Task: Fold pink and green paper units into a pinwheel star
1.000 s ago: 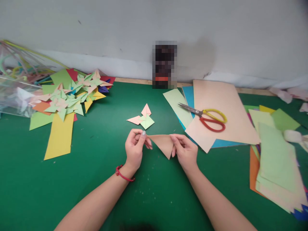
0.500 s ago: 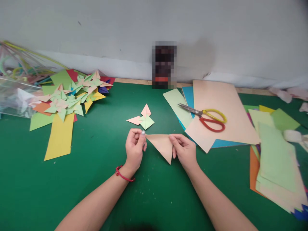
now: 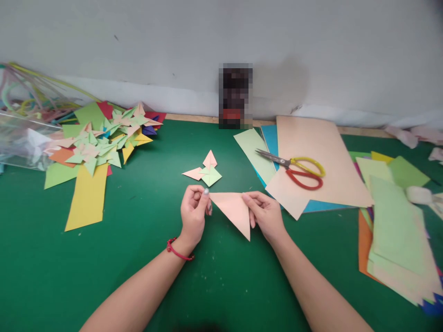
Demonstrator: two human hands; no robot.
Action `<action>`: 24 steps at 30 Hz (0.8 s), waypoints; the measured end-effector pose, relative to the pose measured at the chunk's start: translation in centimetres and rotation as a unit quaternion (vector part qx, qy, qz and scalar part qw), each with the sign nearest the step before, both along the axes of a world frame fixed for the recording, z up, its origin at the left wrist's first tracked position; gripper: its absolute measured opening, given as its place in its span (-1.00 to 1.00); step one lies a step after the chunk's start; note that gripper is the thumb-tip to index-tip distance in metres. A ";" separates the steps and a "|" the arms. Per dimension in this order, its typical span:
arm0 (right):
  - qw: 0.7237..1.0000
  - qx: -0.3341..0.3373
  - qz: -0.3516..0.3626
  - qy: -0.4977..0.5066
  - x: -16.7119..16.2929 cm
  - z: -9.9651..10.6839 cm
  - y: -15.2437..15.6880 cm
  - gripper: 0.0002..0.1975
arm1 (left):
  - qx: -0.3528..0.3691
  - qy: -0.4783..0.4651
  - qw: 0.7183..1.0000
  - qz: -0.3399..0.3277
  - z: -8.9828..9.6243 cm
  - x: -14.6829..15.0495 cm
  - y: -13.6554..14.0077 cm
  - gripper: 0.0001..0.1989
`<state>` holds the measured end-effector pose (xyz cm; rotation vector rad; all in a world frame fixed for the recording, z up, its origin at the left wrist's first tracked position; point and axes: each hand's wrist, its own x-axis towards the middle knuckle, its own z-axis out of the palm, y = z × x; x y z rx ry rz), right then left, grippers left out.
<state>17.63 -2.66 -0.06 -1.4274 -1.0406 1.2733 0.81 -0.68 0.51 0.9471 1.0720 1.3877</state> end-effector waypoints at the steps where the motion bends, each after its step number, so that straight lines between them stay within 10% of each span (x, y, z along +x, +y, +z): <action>1: 1.000 -0.001 0.001 0.000 0.0 0.0 0.0 -0.75 | 0.000 -0.002 1.000 -0.002 0.0 0.0 0.0 -0.86; 24: 0.998 -0.027 0.002 0.050 0.9 0.1 0.3 -0.78 | -0.051 0.042 0.995 -0.070 0.1 0.0 0.4 -0.77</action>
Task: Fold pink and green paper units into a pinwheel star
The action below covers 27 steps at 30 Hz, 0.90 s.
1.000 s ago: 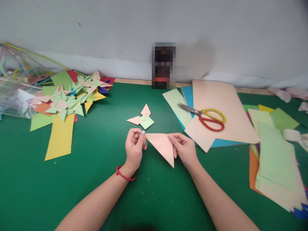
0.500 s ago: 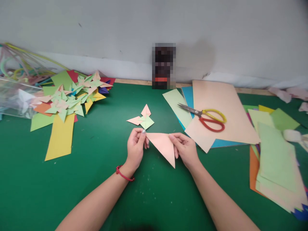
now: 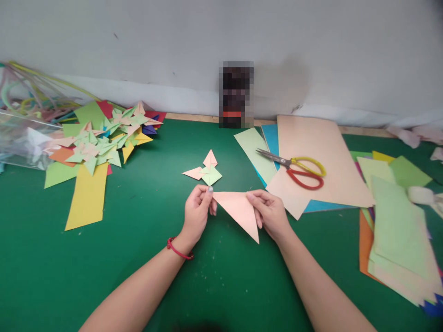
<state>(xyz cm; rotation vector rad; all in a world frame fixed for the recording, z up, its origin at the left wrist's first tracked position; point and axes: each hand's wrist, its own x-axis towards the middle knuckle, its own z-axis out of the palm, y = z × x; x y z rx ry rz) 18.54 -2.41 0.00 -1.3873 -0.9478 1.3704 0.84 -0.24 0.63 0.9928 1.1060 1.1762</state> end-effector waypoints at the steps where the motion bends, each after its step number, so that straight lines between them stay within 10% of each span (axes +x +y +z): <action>1: 1.000 0.001 -0.001 0.003 0.0 0.0 0.0 -0.78 | -0.001 0.000 1.000 0.001 0.0 0.0 0.0 -0.77; 27: 1.000 0.000 0.002 0.009 0.1 0.0 0.0 -0.81 | -0.014 -0.032 0.999 -0.002 -0.4 -0.1 0.3 -0.72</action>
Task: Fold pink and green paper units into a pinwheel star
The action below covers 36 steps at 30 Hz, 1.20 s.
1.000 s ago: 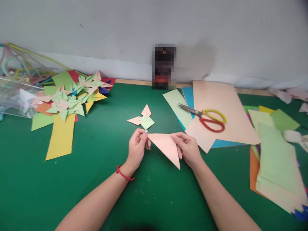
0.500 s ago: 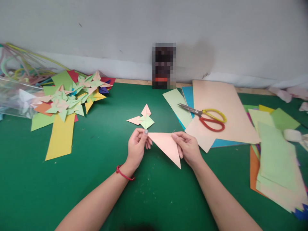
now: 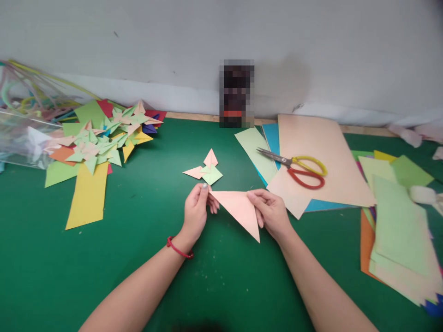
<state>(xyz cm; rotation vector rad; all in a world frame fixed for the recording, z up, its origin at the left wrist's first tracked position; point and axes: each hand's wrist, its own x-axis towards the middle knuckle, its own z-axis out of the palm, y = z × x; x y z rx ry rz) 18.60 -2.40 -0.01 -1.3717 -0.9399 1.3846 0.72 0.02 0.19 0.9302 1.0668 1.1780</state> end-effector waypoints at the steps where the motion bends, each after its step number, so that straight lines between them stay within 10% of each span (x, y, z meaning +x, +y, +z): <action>1: 1.000 0.000 0.001 -0.001 0.0 0.0 0.0 -0.81 | 0.002 -0.004 1.000 -0.004 -0.1 -0.1 0.0 -0.69; 8: 1.000 -0.006 0.017 -0.022 -0.1 0.0 -0.1 -0.79 | 0.014 0.097 0.992 -0.082 0.1 -0.1 -0.2 -0.74; 23: 0.994 0.009 0.079 -0.077 -0.3 0.1 -0.4 -0.76 | 0.024 0.139 0.989 -0.036 0.3 -0.3 0.0 -0.69; 36: 0.972 0.026 0.200 -0.121 0.6 0.8 -0.3 -0.70 | 0.038 0.234 0.942 -0.239 0.6 -1.0 0.7 -0.84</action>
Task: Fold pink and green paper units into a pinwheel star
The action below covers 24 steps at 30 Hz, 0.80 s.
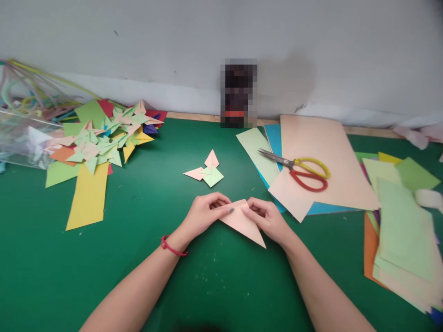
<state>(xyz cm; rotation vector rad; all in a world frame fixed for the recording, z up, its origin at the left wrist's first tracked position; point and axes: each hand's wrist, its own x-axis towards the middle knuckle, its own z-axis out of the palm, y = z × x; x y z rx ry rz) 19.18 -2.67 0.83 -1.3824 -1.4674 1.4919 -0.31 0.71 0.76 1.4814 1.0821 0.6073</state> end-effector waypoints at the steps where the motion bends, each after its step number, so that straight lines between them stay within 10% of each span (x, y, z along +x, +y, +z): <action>1: 1.000 0.001 0.001 -0.001 0.0 0.0 0.0 -0.70 | 0.008 0.004 1.000 0.007 -0.1 0.0 0.0 -0.85; 14: 0.966 -0.003 -0.237 0.104 -0.7 -1.4 0.1 -0.77 | -0.081 -0.182 0.968 0.154 -0.3 0.2 0.4 -0.66; 19: 0.978 0.047 -0.197 0.043 -1.3 -1.0 -0.1 -0.79 | 0.030 -0.036 0.998 0.046 -0.4 0.4 -0.2 -0.81; 24: 0.985 0.065 -0.156 0.023 -1.2 -0.8 -0.2 -0.79 | 0.001 -0.067 0.994 0.082 -0.8 0.3 -0.1 -0.79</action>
